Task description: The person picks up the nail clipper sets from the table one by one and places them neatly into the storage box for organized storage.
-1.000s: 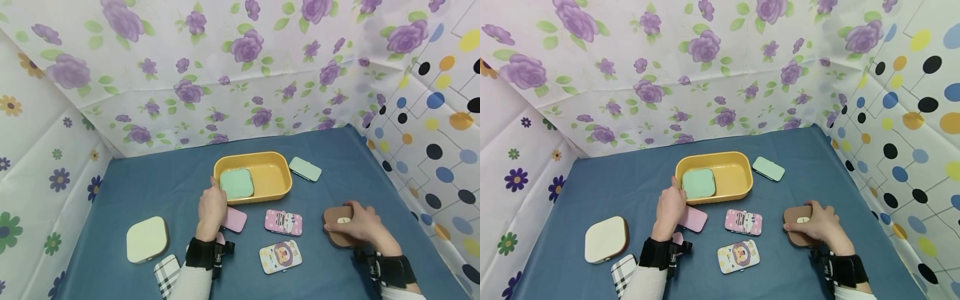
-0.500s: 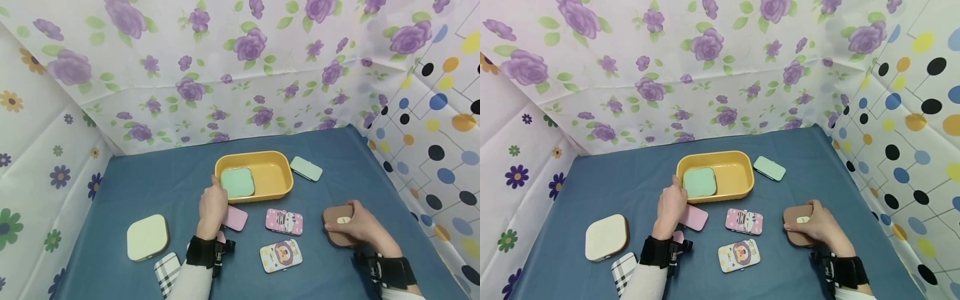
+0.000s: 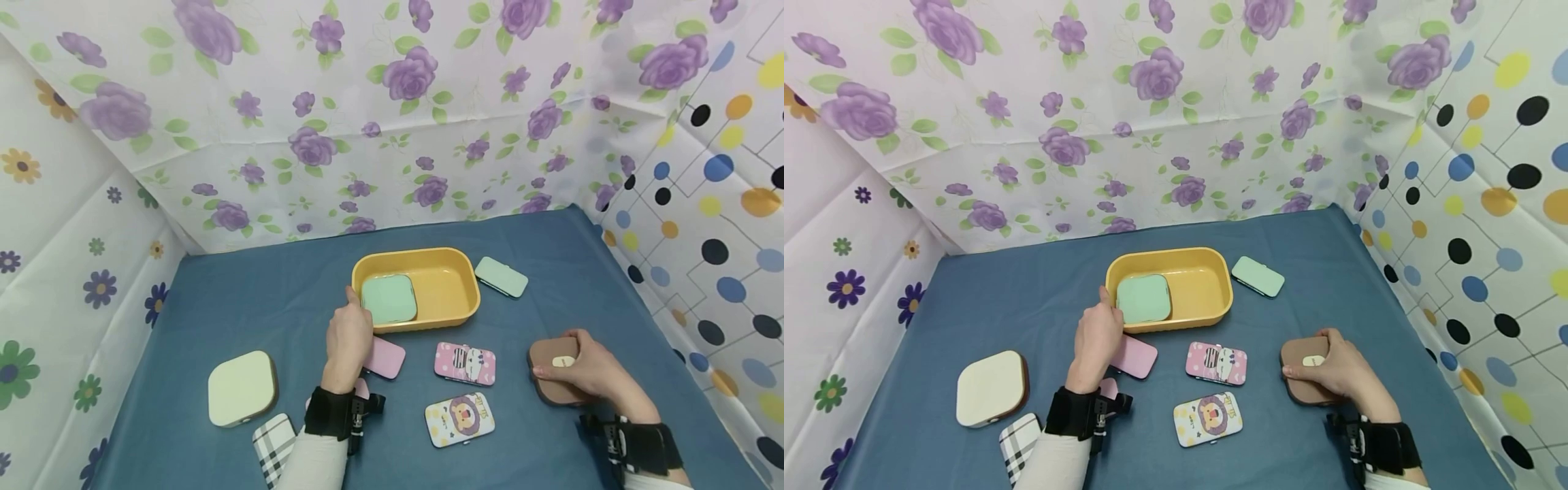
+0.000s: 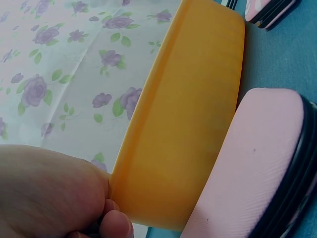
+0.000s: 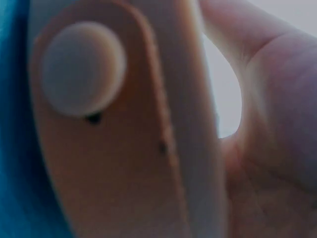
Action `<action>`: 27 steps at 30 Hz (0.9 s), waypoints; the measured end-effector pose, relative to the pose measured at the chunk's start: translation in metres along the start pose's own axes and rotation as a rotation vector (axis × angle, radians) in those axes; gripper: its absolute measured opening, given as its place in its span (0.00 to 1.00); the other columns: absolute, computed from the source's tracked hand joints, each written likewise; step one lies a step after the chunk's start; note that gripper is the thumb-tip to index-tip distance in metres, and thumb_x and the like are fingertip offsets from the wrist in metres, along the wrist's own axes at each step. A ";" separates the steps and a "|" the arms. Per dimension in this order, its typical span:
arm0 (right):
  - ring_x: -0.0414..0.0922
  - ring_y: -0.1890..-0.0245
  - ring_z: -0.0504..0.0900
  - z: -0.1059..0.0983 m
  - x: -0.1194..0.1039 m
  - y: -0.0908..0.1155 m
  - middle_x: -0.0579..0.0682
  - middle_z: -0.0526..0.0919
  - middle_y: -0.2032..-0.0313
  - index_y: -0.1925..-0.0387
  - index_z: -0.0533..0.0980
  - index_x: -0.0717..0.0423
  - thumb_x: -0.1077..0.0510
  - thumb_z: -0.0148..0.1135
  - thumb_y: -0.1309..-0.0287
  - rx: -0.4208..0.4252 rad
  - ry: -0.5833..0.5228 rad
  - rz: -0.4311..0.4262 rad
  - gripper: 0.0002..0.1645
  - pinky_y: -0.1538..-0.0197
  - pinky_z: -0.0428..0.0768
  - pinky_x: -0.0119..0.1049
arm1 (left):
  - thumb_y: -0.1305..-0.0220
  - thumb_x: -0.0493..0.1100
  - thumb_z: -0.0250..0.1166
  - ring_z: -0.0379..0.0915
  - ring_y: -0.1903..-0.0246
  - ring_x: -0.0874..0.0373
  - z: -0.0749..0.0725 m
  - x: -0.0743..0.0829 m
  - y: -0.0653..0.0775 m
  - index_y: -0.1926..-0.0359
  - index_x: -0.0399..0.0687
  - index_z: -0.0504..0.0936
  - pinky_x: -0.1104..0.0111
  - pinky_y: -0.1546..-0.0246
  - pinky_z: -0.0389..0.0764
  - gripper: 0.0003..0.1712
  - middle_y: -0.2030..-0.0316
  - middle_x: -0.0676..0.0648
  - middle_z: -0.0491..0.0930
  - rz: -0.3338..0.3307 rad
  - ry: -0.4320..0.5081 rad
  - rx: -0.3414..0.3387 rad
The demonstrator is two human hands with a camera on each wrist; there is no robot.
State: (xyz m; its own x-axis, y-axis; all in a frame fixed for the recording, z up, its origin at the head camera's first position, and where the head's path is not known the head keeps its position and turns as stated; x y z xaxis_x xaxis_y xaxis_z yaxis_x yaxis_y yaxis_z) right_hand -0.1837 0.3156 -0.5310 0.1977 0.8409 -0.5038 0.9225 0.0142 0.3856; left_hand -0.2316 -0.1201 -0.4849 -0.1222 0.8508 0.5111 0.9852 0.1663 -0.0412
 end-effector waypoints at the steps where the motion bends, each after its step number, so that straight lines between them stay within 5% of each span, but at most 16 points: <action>1: 0.60 0.53 0.76 0.001 0.001 0.000 0.70 0.72 0.46 0.32 0.54 0.69 0.25 0.71 0.58 0.001 0.001 -0.001 0.70 0.56 0.76 0.53 | 0.26 0.41 0.52 0.54 0.95 0.57 0.000 0.000 0.000 0.25 0.33 0.55 0.68 0.92 0.53 0.34 0.90 0.47 0.65 -0.004 0.000 -0.003; 11: 0.63 0.49 0.75 0.000 0.005 -0.002 0.72 0.71 0.43 0.32 0.57 0.67 0.24 0.69 0.55 0.016 0.030 -0.066 0.66 0.54 0.75 0.57 | 0.26 0.41 0.52 0.54 0.95 0.56 0.001 -0.002 0.000 0.25 0.34 0.57 0.68 0.92 0.53 0.33 0.90 0.46 0.66 0.000 0.008 0.006; 20: 0.69 0.40 0.68 -0.007 0.009 -0.001 0.72 0.66 0.37 0.25 0.53 0.60 0.31 0.72 0.51 -0.029 -0.088 -0.089 0.64 0.48 0.72 0.60 | 0.26 0.41 0.52 0.55 0.94 0.56 0.002 -0.002 -0.001 0.25 0.35 0.56 0.68 0.91 0.54 0.33 0.89 0.47 0.66 -0.007 0.006 -0.007; 27: 0.58 0.50 0.77 -0.010 0.006 0.001 0.65 0.74 0.45 0.30 0.59 0.62 0.32 0.74 0.54 -0.058 -0.134 -0.035 0.61 0.52 0.76 0.51 | 0.26 0.41 0.53 0.56 0.94 0.56 -0.001 -0.003 0.000 0.25 0.34 0.57 0.67 0.92 0.54 0.33 0.90 0.47 0.66 -0.005 -0.003 0.005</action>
Point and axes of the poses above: each hand's wrist, its own y-axis away from the middle knuckle, its own z-axis out of the palm, x = y × z, the point moved 6 cm from there along -y, towards the middle knuckle
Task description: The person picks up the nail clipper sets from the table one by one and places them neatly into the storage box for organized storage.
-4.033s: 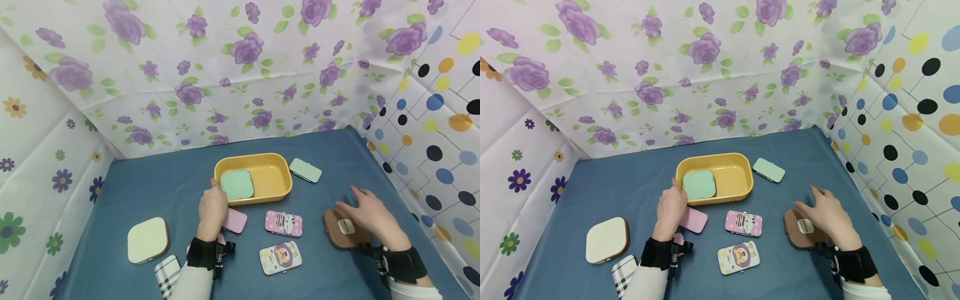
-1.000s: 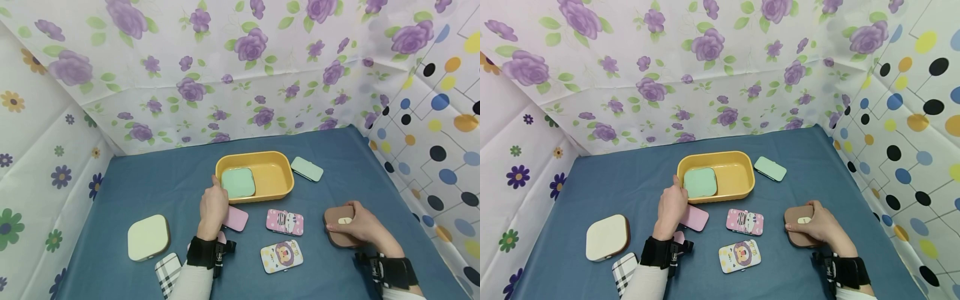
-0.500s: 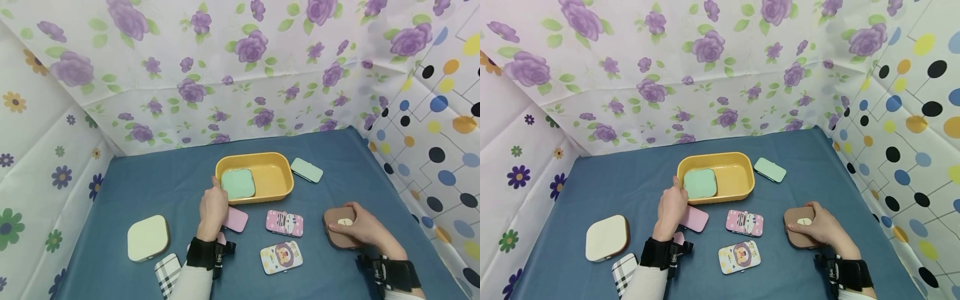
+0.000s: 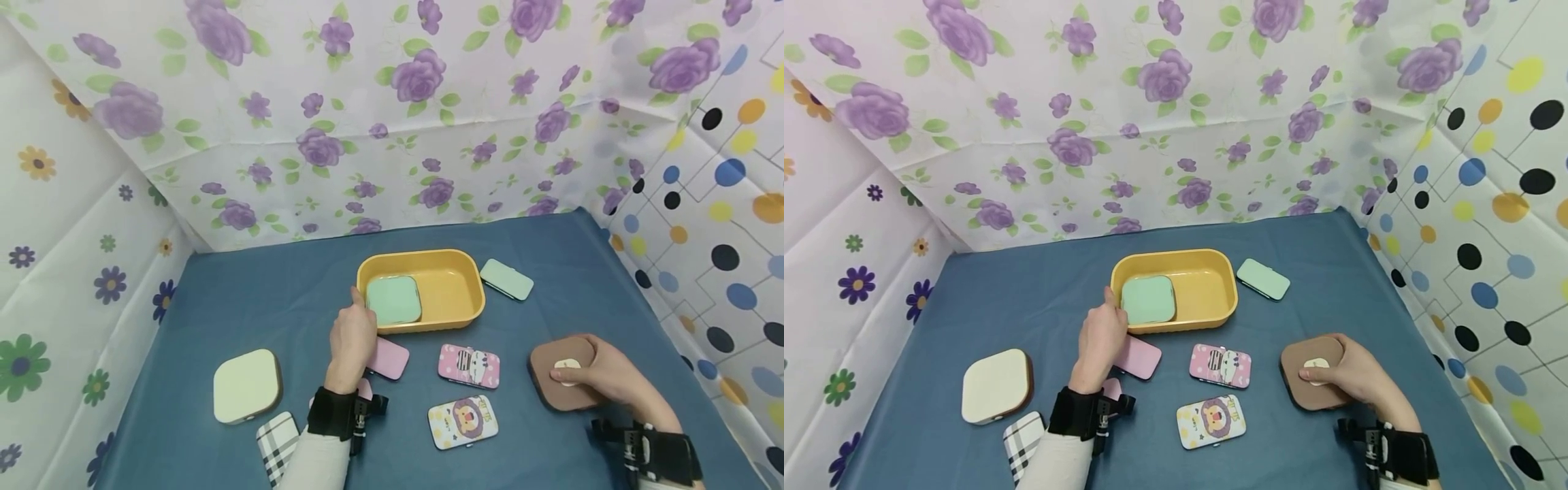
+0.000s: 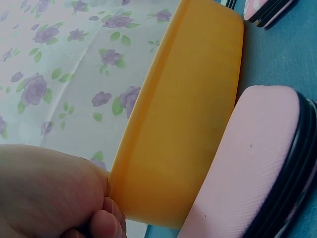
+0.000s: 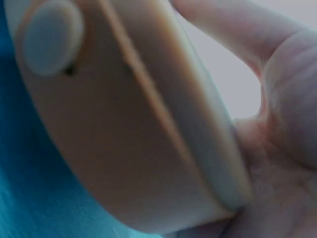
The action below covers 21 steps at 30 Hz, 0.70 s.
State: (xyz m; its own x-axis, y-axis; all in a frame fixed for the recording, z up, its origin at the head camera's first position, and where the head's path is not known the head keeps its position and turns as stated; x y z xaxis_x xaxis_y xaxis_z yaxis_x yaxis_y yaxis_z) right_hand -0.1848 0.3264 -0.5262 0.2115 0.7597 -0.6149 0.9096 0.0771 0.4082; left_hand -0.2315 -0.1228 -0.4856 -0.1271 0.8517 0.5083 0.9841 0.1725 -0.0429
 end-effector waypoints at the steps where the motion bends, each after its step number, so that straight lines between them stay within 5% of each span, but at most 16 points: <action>1: 0.55 0.53 0.78 -0.001 0.000 0.000 0.63 0.75 0.47 0.31 0.60 0.61 0.31 0.74 0.54 0.003 -0.006 0.001 0.60 0.53 0.77 0.50 | 0.26 0.41 0.53 0.56 0.94 0.55 0.000 0.000 0.000 0.26 0.34 0.57 0.67 0.92 0.54 0.33 0.90 0.47 0.66 -0.002 0.003 0.002; 6: 0.51 0.55 0.79 -0.003 -0.002 -0.001 0.59 0.76 0.48 0.31 0.60 0.57 0.29 0.70 0.51 0.012 -0.032 0.011 0.57 0.56 0.77 0.46 | 0.26 0.41 0.52 0.55 0.94 0.56 0.001 -0.001 0.000 0.25 0.34 0.56 0.67 0.91 0.54 0.33 0.90 0.47 0.65 -0.006 0.005 -0.008; 21: 0.60 0.45 0.69 0.000 -0.009 -0.007 0.64 0.66 0.38 0.25 0.51 0.53 0.29 0.65 0.45 0.069 -0.166 -0.033 0.58 0.50 0.71 0.52 | 0.27 0.40 0.52 0.55 0.94 0.55 0.000 0.000 0.001 0.26 0.33 0.58 0.67 0.92 0.53 0.32 0.90 0.47 0.65 0.023 0.000 0.028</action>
Point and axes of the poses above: each hand's wrist, its own y-axis away from the middle knuckle, its own z-axis out of the palm, x = y × z, the point moved 6 cm from there along -y, towards the middle knuckle
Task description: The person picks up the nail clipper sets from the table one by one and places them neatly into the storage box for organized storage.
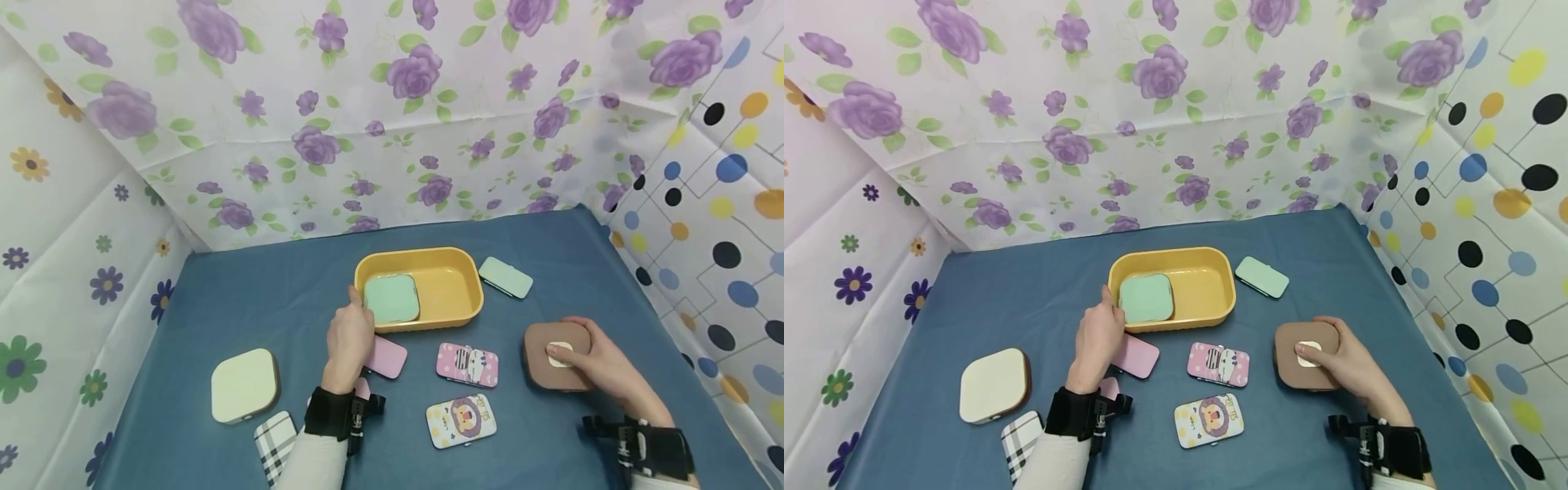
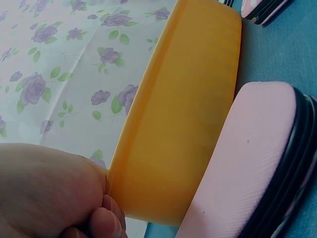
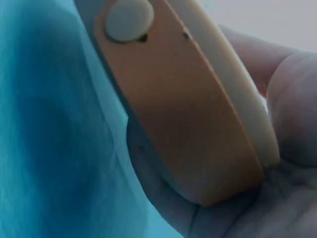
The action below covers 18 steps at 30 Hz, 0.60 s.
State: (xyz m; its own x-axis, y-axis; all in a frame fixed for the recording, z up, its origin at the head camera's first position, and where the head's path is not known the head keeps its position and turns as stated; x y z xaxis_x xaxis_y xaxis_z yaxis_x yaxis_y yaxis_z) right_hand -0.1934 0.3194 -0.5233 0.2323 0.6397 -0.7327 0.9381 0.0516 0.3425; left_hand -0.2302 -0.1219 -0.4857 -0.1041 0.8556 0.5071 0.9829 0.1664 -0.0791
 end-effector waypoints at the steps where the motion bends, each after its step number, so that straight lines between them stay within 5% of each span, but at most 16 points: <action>1: 0.60 0.44 0.68 0.000 -0.001 -0.001 0.65 0.64 0.37 0.24 0.50 0.52 0.29 0.64 0.44 0.004 -0.018 -0.004 0.58 0.49 0.70 0.53 | 0.27 0.40 0.52 0.55 0.94 0.55 0.000 0.000 0.000 0.26 0.33 0.58 0.67 0.92 0.53 0.32 0.90 0.47 0.65 0.001 -0.001 -0.001; 18: 0.55 0.47 0.69 0.003 -0.044 -0.010 0.62 0.65 0.39 0.23 0.49 0.47 0.34 0.62 0.38 0.084 -0.155 -0.098 0.52 0.55 0.72 0.41 | 0.27 0.40 0.51 0.52 0.94 0.57 0.000 -0.001 0.000 0.26 0.33 0.57 0.67 0.91 0.52 0.33 0.90 0.47 0.64 -0.007 -0.006 -0.017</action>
Point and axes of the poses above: each hand's wrist, its own y-axis away from the middle knuckle, its own z-axis out of the palm, x = y × z, the point moved 6 cm from there along -y, towards the middle knuckle
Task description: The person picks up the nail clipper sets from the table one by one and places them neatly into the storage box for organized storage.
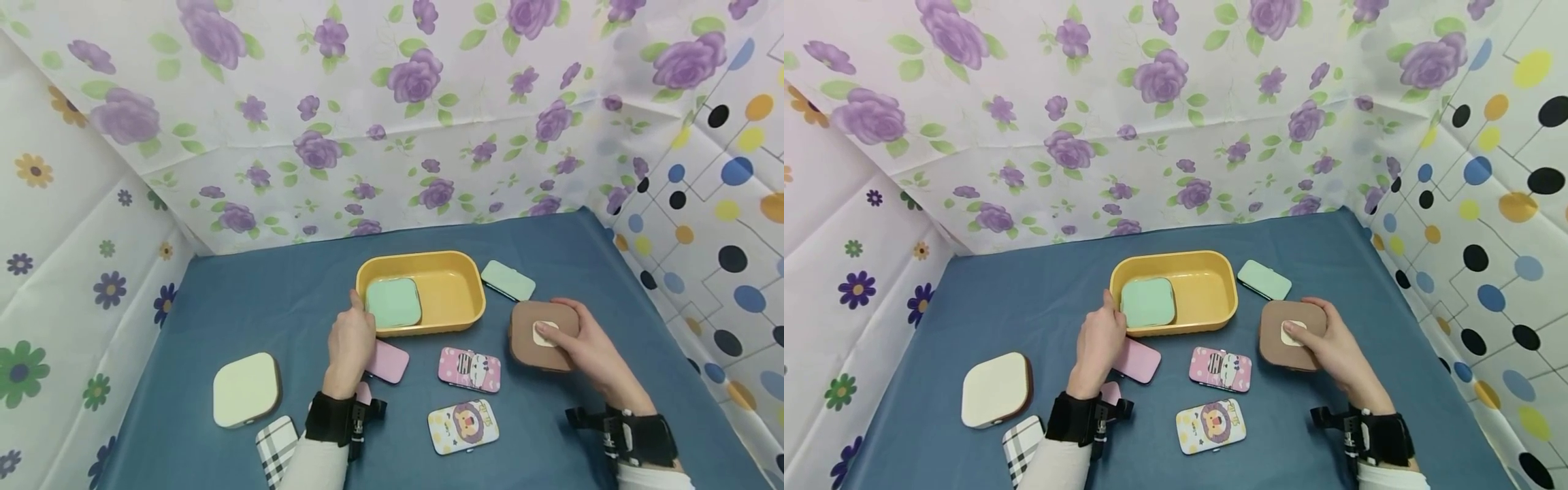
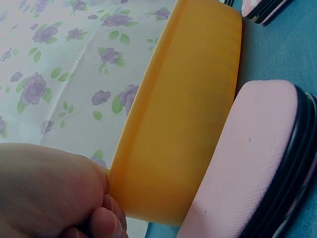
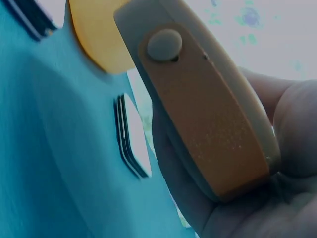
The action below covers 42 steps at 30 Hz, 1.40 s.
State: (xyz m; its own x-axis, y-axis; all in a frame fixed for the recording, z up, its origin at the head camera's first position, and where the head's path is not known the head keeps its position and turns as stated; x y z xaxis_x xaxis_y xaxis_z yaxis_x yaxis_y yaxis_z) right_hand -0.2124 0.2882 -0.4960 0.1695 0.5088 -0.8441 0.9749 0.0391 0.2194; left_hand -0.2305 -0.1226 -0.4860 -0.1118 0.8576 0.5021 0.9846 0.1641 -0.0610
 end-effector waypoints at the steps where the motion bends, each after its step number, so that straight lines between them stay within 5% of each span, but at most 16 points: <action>1: 0.55 0.47 0.69 0.001 -0.001 -0.001 0.62 0.65 0.39 0.23 0.48 0.47 0.34 0.62 0.38 0.004 -0.019 0.001 0.52 0.55 0.73 0.40 | 0.27 0.40 0.51 0.52 0.94 0.57 0.000 0.000 0.000 0.26 0.33 0.57 0.67 0.91 0.52 0.33 0.90 0.47 0.64 0.002 0.002 -0.001; 14: 0.53 0.45 0.67 0.011 -0.029 -0.017 0.59 0.61 0.37 0.23 0.48 0.47 0.37 0.61 0.36 0.002 -0.235 -0.011 0.50 0.55 0.77 0.35 | 0.28 0.39 0.53 0.55 0.94 0.56 0.000 0.001 0.000 0.26 0.33 0.59 0.68 0.92 0.53 0.32 0.90 0.47 0.64 0.012 0.012 0.020; 26: 0.55 0.46 0.69 0.031 -0.061 -0.028 0.59 0.64 0.38 0.24 0.50 0.46 0.37 0.62 0.36 -0.020 -0.218 -0.073 0.49 0.51 0.75 0.39 | 0.27 0.39 0.51 0.53 0.94 0.56 0.002 0.001 -0.001 0.26 0.34 0.59 0.67 0.91 0.53 0.32 0.90 0.47 0.64 0.008 0.017 -0.003; 42: 0.55 0.44 0.69 0.044 -0.074 -0.040 0.57 0.64 0.37 0.25 0.52 0.43 0.35 0.64 0.40 -0.044 -0.258 -0.053 0.50 0.50 0.76 0.43 | 0.25 0.40 0.51 0.55 0.94 0.57 0.002 0.008 -0.002 0.26 0.30 0.55 0.69 0.92 0.54 0.33 0.90 0.47 0.65 -0.044 -0.024 -0.040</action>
State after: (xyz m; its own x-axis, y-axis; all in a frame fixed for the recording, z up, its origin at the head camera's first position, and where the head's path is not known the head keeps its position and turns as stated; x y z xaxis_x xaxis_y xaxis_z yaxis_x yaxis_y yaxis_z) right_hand -0.2572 0.2107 -0.4637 0.1547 0.2692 -0.9506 0.9771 0.1003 0.1874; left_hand -0.2337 -0.1151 -0.4832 -0.1581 0.8612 0.4830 0.9831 0.1828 -0.0042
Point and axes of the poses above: each hand's wrist, its own y-axis away from the middle knuckle, its own z-axis out of the palm, x = y × z, the point moved 6 cm from there along -y, towards the middle knuckle
